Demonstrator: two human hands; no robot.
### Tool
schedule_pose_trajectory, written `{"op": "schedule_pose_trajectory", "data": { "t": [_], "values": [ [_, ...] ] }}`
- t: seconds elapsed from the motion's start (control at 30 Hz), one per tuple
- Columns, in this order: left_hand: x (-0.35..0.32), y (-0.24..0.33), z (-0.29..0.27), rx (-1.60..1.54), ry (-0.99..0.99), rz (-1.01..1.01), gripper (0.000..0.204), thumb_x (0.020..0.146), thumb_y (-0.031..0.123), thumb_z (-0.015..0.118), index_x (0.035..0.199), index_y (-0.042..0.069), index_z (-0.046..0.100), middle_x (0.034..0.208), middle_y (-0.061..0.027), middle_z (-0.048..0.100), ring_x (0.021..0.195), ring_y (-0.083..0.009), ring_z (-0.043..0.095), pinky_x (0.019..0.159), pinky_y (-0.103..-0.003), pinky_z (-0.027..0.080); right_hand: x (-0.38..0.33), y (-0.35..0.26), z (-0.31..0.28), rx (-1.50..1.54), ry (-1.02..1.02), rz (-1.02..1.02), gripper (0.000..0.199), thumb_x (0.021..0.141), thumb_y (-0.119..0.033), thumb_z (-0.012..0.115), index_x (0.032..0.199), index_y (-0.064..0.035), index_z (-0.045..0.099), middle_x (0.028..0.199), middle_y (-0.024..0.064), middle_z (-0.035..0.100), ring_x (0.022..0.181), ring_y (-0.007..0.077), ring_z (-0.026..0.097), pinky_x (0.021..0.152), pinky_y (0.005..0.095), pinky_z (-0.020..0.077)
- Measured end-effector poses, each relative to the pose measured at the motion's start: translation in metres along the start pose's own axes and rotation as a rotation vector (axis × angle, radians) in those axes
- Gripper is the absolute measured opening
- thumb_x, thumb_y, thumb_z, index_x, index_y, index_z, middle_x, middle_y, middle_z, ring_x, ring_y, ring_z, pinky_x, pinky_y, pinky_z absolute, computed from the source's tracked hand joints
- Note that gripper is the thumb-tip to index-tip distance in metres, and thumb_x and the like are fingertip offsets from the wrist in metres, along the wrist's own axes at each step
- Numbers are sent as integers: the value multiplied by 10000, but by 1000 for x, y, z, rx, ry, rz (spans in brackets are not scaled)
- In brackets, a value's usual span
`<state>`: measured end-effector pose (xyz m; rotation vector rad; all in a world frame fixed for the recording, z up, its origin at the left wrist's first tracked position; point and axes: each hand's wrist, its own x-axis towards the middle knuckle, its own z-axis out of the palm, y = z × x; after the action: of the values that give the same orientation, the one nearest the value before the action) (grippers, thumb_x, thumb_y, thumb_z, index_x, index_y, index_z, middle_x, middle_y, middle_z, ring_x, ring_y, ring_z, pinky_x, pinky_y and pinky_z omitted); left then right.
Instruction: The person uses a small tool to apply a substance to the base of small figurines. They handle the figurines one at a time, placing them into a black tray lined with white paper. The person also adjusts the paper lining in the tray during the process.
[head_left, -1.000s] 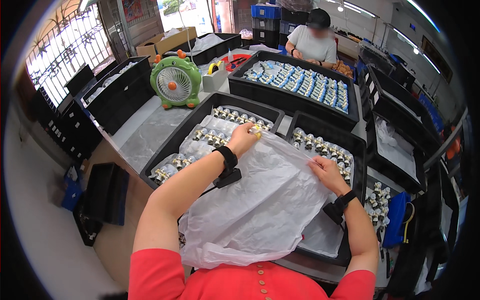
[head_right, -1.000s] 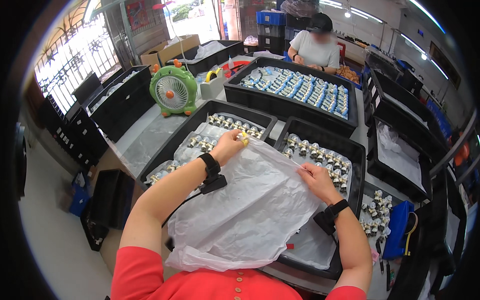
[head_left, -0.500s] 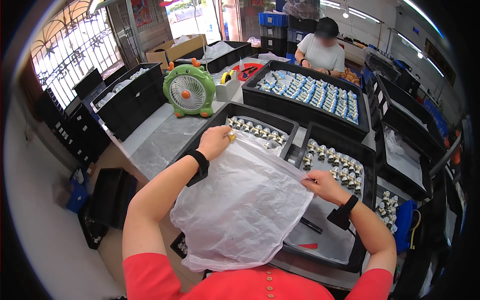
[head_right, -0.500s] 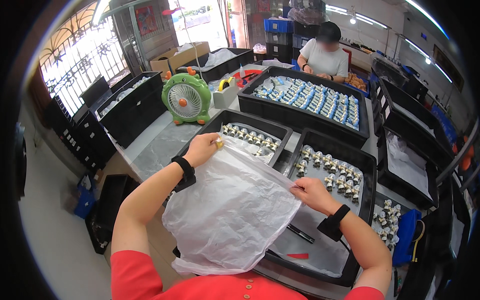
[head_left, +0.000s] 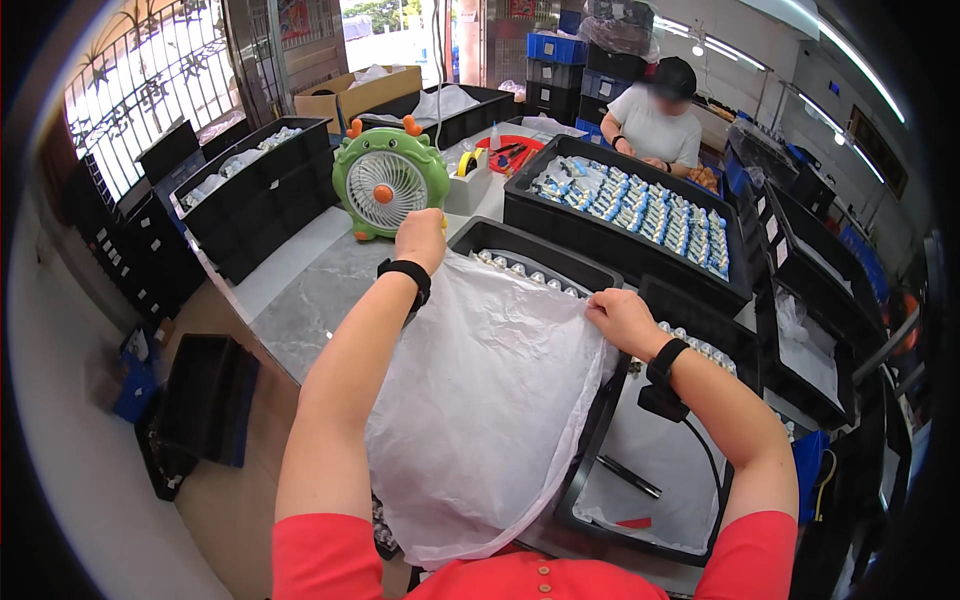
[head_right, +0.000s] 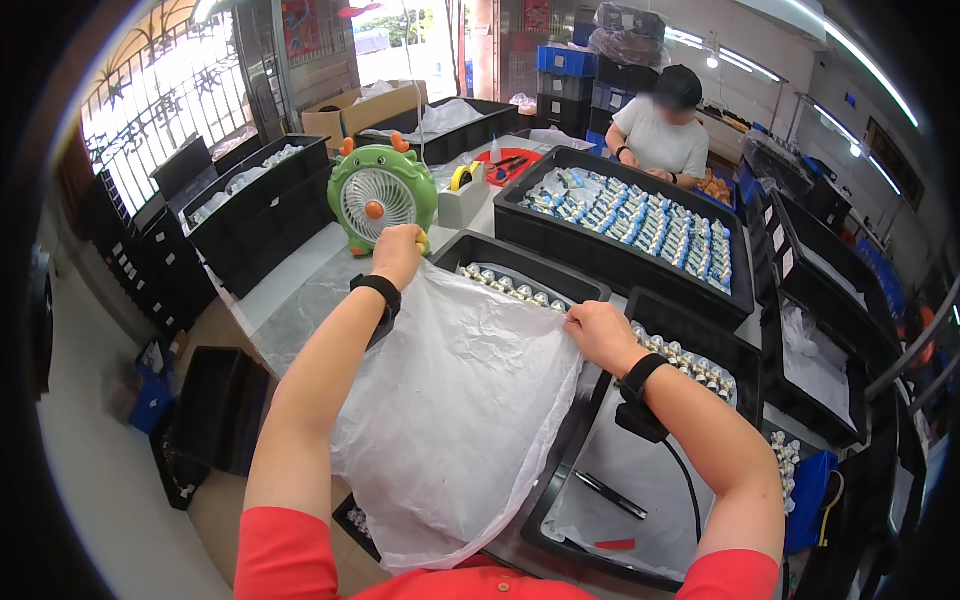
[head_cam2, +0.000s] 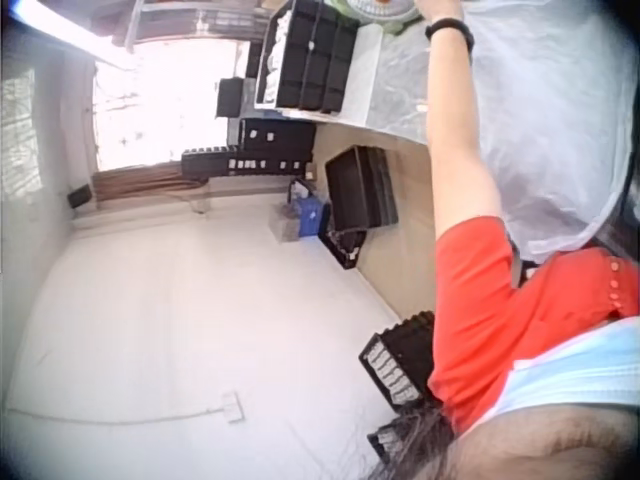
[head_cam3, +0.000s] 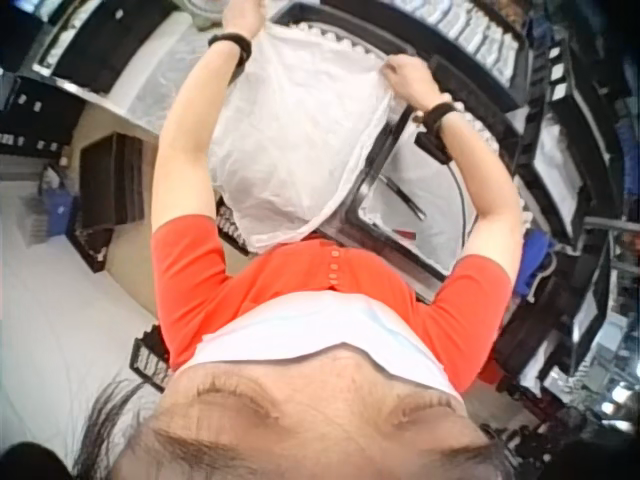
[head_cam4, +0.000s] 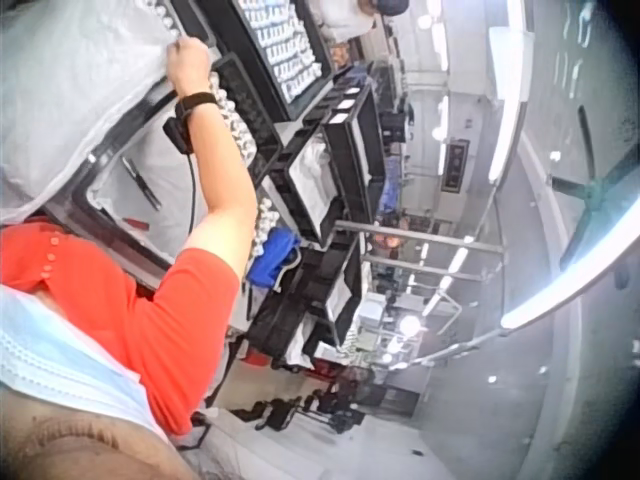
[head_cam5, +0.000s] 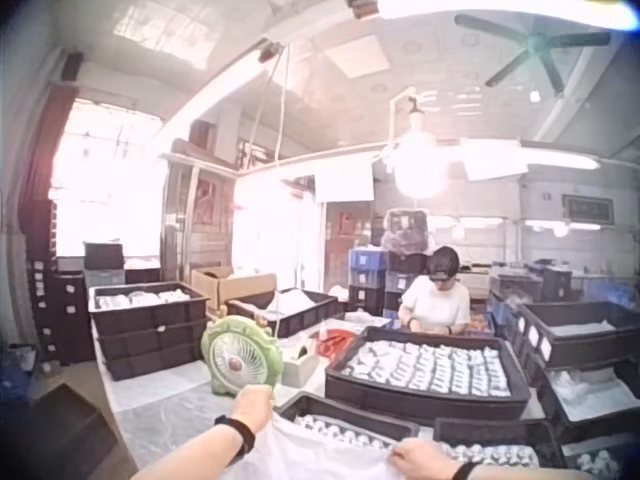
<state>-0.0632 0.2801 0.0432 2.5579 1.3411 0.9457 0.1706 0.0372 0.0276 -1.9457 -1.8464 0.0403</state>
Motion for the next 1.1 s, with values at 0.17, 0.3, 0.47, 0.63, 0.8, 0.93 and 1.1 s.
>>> {"op": "schedule_pose_trajectory", "data": {
  "t": [0.17,0.3,0.47,0.63,0.8,0.93,1.1],
  "values": [
    [-20,7,6,-29,-273,31,402,780,256,679,1090,11,606,883,-173,646,737,-278,648,655,-363,514,6,10,13,-40,-40,47,184,790,-168,588,837,-11,672,819,197,645,807,366,620,736,429,489],
    [-33,0,-20,-147,-675,-25,586,769,271,692,1277,49,499,1004,-149,608,609,-177,629,554,-297,522,3,18,15,-13,-36,64,185,790,-169,598,852,-10,668,818,197,644,807,369,617,727,423,488],
    [-48,-13,-5,-67,-608,248,557,814,55,575,1347,102,422,1268,-143,510,803,-218,650,637,-303,551,1,0,3,69,-45,81,159,807,-142,601,850,2,650,817,190,642,787,345,624,709,397,490],
    [-41,11,-4,26,-755,105,589,800,-2,530,1360,136,410,1272,-165,493,758,-222,651,617,-339,539,-6,-15,-8,69,-18,-32,150,807,-140,618,856,-1,648,818,191,640,786,350,624,705,388,489],
    [-39,11,19,-17,-811,155,598,792,6,538,1358,157,420,1088,-174,597,642,-213,638,610,-331,524,-14,-16,-15,102,-19,-38,130,808,-115,623,868,-2,646,806,190,639,759,344,625,686,378,489],
    [-41,20,24,-133,-853,124,514,753,-3,554,1251,120,532,892,-140,660,673,-217,648,626,-323,528,-9,-28,-33,209,60,31,130,814,-109,614,876,1,645,789,184,636,745,326,627,682,367,489],
    [-19,-15,43,101,-648,302,286,711,-13,563,971,46,666,836,-162,665,703,-233,670,623,-334,528,-3,-12,-23,54,-67,-59,148,811,-115,581,880,-2,647,808,190,640,760,350,623,702,385,489]
  ]
}}
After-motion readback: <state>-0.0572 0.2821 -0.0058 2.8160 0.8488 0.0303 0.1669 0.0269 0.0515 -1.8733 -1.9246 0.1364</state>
